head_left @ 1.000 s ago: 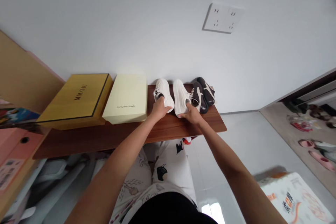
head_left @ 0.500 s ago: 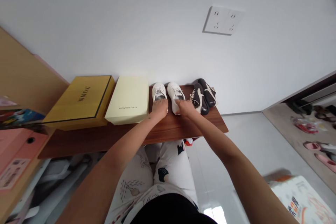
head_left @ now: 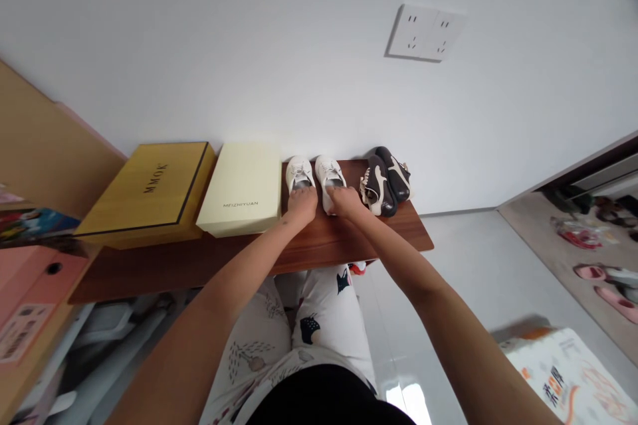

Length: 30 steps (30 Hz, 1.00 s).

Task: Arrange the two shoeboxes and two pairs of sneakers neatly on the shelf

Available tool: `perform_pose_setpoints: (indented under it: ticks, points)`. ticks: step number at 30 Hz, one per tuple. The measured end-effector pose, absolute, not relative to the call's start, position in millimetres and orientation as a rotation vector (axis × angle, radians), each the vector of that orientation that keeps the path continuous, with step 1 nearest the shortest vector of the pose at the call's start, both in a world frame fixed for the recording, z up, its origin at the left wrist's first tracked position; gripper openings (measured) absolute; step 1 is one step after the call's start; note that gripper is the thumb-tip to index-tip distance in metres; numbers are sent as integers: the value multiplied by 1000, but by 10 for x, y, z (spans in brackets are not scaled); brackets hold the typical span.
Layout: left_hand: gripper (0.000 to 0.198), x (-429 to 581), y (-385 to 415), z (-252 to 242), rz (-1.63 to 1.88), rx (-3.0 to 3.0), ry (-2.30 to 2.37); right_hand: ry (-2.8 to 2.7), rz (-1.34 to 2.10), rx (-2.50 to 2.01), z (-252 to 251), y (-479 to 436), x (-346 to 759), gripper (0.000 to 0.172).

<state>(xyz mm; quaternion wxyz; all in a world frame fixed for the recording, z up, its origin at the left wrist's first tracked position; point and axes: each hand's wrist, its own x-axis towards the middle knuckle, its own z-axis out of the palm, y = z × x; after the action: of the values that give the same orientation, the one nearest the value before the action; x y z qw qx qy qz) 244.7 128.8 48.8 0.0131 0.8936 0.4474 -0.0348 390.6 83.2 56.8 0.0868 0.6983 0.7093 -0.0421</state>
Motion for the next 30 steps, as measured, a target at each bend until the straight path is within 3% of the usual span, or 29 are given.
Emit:
perform_pose_setpoints:
  ticks: [21,26,30]
  points:
    - [43,2448,1212,546,-122,2777,1538,2209,-98,2210,546,693,3897,58]
    - [48,2569,999,608,341,2785,1306,2331,4,2572,536,310,4485,49]
    - [51,3009,795,484,469,2529,937,1865,125,3145,477,128,5314,48]
